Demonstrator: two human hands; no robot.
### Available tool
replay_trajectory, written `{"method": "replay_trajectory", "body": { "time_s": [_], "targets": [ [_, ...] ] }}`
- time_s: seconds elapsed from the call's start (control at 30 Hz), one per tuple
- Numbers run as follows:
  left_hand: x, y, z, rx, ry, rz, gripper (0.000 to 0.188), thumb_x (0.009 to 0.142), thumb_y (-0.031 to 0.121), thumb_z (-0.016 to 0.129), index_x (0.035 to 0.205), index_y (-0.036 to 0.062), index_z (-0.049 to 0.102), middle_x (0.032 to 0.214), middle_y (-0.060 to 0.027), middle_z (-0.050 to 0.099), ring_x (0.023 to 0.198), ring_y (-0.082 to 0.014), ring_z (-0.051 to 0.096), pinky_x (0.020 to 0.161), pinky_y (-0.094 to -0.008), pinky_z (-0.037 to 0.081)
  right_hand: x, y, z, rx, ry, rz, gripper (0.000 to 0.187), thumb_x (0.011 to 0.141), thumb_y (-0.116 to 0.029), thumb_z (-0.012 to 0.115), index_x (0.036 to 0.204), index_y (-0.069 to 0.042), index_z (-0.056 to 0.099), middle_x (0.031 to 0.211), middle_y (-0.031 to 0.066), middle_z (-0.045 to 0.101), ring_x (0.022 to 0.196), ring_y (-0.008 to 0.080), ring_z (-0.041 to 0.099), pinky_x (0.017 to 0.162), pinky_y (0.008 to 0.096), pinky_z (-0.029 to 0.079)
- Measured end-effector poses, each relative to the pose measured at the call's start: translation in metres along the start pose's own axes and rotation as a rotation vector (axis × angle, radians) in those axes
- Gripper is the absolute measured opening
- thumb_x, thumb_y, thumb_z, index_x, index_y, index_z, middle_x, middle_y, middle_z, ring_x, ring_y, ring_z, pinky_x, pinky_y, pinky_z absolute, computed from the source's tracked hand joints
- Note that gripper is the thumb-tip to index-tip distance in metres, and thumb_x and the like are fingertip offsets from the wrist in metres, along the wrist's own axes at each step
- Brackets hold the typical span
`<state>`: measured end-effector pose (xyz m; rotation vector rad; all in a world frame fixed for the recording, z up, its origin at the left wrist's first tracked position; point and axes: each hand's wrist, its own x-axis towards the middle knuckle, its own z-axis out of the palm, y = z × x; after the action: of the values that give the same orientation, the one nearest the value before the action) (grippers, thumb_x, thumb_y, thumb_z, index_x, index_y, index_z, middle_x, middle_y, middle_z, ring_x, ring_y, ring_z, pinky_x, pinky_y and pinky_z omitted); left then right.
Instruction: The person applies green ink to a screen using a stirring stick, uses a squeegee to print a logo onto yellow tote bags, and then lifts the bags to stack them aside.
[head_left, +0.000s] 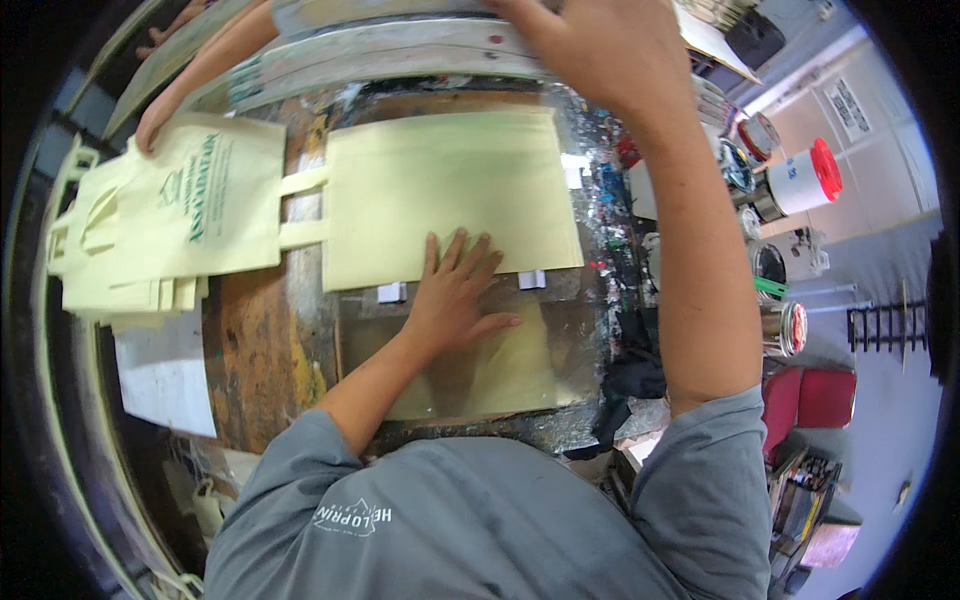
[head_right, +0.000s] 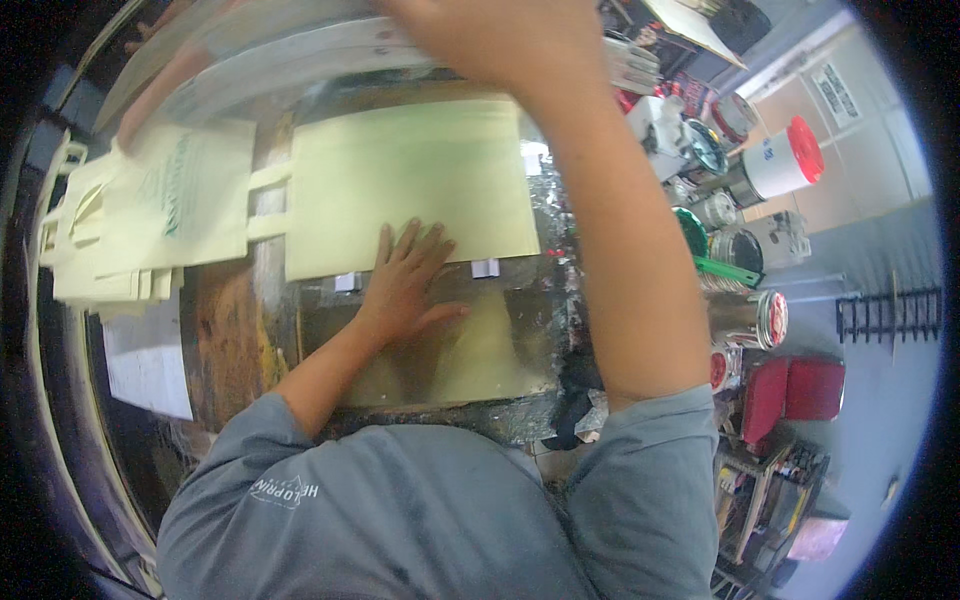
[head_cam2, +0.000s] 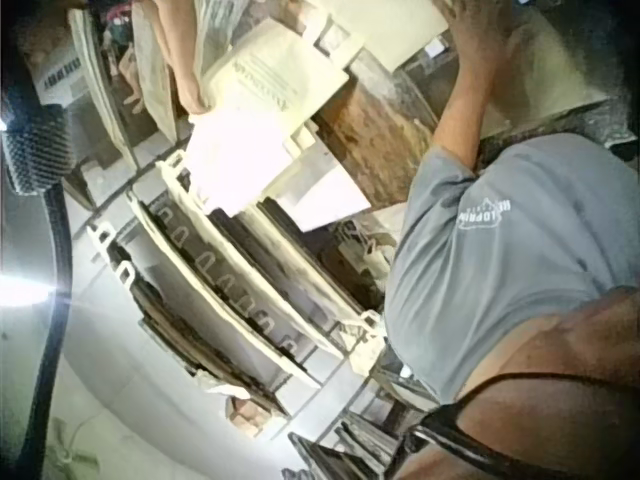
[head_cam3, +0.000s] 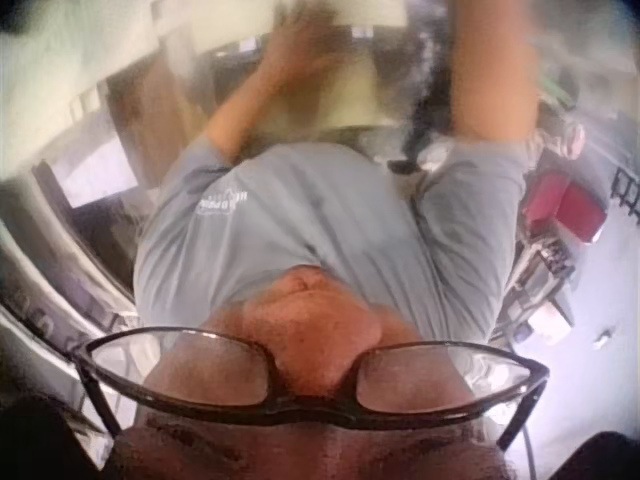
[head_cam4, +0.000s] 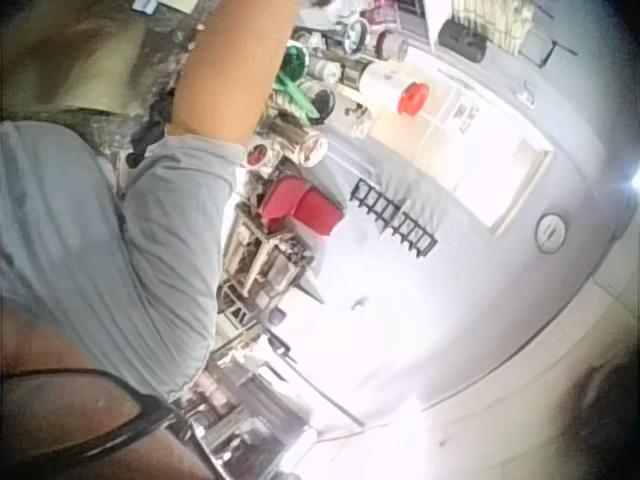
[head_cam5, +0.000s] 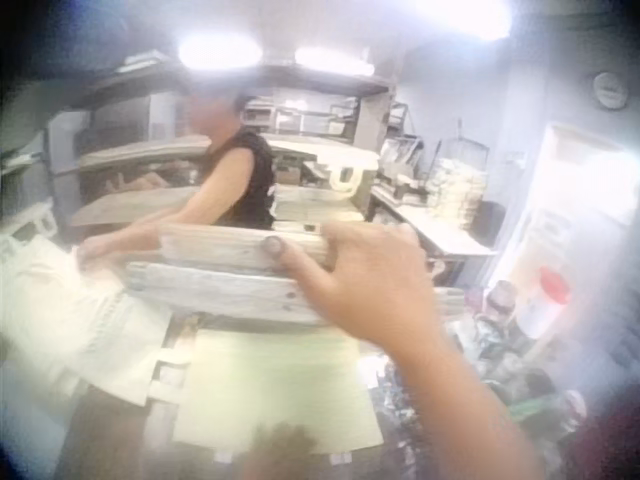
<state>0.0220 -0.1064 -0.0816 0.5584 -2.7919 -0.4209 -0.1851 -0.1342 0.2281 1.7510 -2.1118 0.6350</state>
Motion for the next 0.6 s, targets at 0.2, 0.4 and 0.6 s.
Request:
{"method": "replay_trajectory", "body": {
  "time_s": [0.2, 0.4, 0.6],
  "targets": [
    [0.006, -0.02, -0.024, -0.325, 0.286, -0.237, 0.096, 0.083, 0.065, 0.081, 0.153, 0.0049, 0.055, 0.157, -0.0206, 0.053, 0.148, -0.0423, 0.046, 0.125, -0.0579, 0.031, 0.0, -0.001, 0.004, -0.043, 0.051, 0.01, 0.078, 0.101, -0.075, 0.05, 0.077, -0.003, 0.068, 0.073, 0.0165, 0.068, 0.073, 0.0277, 0.068, 0.067, 0.0437, 0.052],
    [-0.012, -0.049, -0.205, -1.082, 0.617, -0.463, 0.095, 0.081, 0.018, 0.095, 0.155, -0.0089, 0.042, 0.123, -0.0182, 0.072, 0.103, -0.0211, 0.073, 0.093, -0.0328, 0.059, -0.061, 0.011, 0.034, -0.152, -0.127, -0.147, 0.069, 0.092, -0.072, 0.066, 0.105, -0.004, 0.066, 0.1, 0.0195, 0.073, 0.098, 0.0399, 0.071, 0.087, 0.0527, 0.051],
    [-0.08, -0.055, -0.082, -0.826, 0.545, -0.516, 0.098, 0.073, 0.031, 0.1, 0.152, -0.0027, 0.054, 0.127, -0.0156, 0.075, 0.114, -0.0253, 0.072, 0.101, -0.0378, 0.056, -0.119, 0.031, 0.104, -0.021, -0.325, -0.117, 0.062, 0.072, -0.037, 0.093, 0.115, -0.007, 0.061, 0.109, 0.0161, 0.072, 0.109, 0.0399, 0.069, 0.084, 0.0534, 0.052]
  ]
}}
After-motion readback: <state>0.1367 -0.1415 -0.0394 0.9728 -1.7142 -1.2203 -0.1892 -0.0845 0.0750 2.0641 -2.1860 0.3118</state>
